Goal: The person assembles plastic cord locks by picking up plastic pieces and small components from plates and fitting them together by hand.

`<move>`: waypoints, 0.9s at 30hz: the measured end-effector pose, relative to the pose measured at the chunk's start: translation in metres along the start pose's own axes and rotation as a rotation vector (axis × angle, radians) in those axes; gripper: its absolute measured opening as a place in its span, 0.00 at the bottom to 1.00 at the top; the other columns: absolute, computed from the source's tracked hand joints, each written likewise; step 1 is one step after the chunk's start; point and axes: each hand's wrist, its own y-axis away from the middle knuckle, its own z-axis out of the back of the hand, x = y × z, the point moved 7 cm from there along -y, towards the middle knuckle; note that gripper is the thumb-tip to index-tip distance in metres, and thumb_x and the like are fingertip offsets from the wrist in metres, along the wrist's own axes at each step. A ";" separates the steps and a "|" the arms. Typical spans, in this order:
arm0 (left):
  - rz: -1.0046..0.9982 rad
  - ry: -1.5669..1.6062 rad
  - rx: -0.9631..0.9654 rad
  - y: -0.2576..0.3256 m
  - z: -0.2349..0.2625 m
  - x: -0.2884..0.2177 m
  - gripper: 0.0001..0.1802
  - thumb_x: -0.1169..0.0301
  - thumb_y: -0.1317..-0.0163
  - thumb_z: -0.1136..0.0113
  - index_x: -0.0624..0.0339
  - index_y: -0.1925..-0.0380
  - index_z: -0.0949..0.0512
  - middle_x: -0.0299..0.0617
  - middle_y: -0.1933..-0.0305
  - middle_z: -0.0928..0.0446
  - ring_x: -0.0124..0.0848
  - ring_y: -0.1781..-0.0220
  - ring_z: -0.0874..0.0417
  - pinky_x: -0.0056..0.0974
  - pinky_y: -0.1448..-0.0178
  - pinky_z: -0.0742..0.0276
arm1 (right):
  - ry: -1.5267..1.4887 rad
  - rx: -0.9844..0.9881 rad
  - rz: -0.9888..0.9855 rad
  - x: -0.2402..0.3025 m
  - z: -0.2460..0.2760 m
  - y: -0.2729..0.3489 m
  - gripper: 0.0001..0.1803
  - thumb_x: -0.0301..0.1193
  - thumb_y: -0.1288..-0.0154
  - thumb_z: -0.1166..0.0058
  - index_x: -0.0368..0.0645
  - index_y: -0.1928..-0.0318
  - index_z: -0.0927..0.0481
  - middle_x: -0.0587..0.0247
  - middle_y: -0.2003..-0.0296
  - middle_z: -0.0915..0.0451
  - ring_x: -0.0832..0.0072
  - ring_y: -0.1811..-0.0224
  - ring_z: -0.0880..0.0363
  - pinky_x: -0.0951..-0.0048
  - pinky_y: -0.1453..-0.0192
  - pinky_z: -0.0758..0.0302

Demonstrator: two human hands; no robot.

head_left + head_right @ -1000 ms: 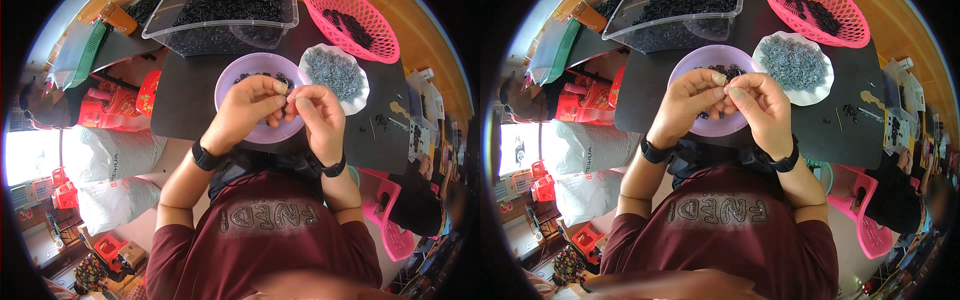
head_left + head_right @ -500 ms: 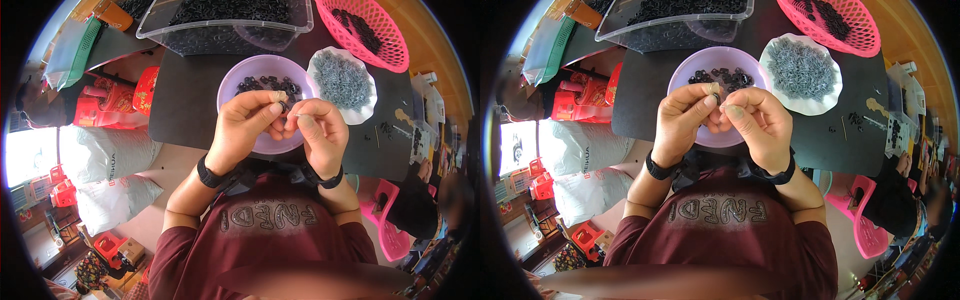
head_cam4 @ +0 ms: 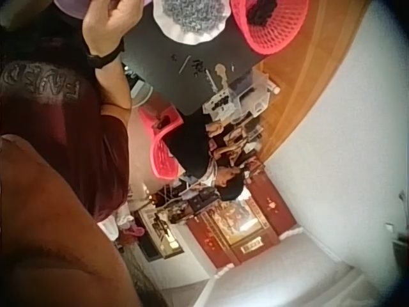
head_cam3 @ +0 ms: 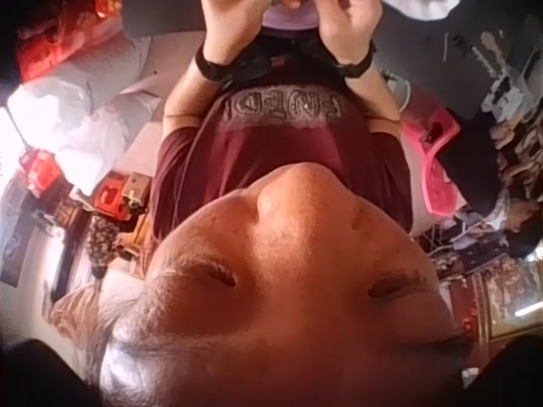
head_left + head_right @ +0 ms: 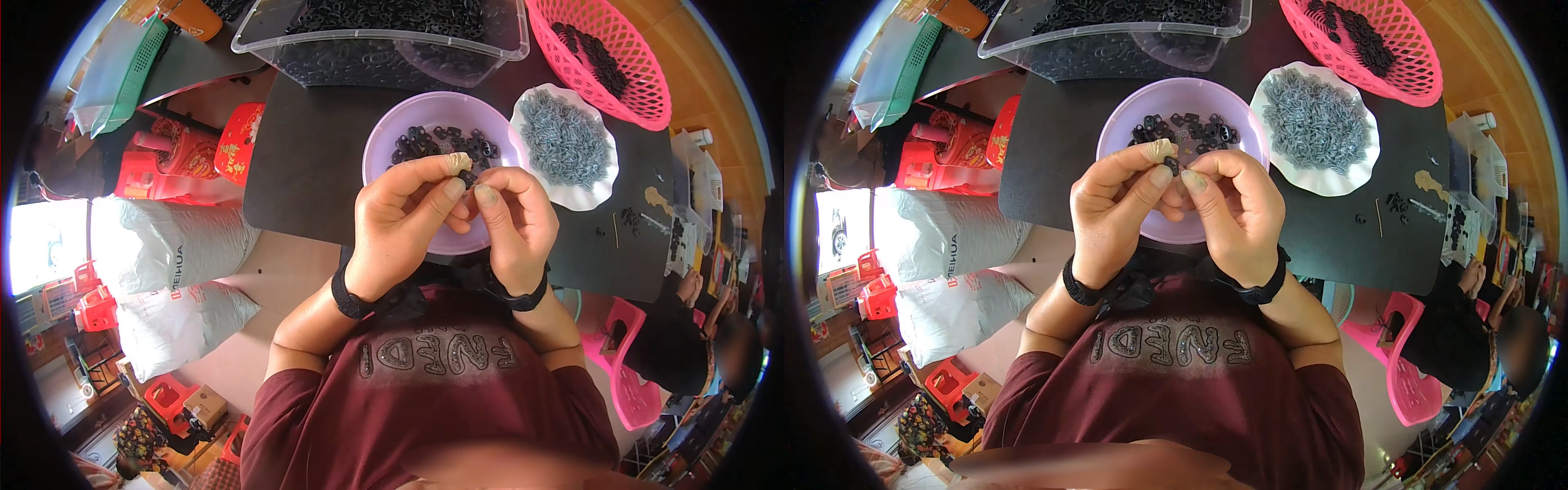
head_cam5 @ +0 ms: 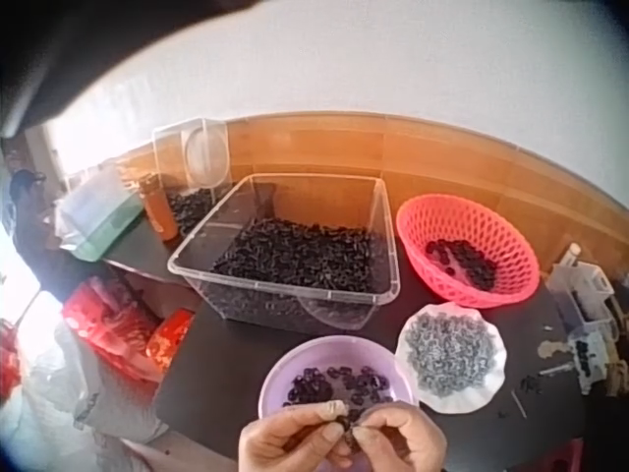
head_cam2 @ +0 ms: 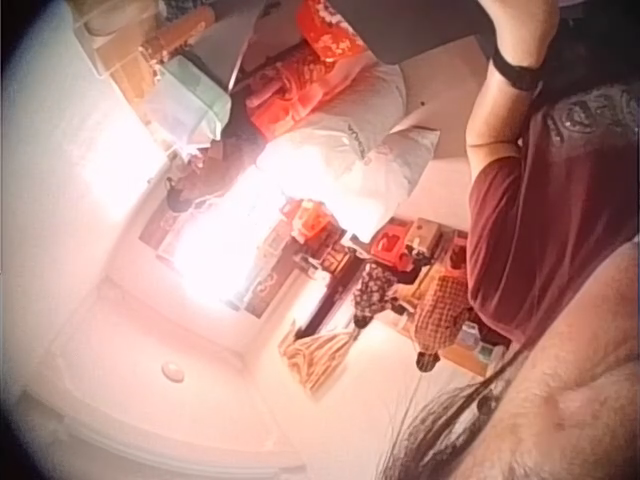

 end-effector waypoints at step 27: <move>-0.341 -0.390 -0.013 0.007 -0.009 -0.018 0.11 0.87 0.37 0.42 0.72 0.55 0.21 0.44 0.62 0.19 0.26 0.68 0.16 0.29 0.64 0.18 | 0.249 -0.021 0.108 0.003 -0.001 -0.001 0.04 0.22 0.31 0.45 0.34 0.60 0.24 0.63 0.66 0.23 0.81 0.67 0.23 0.80 0.62 0.26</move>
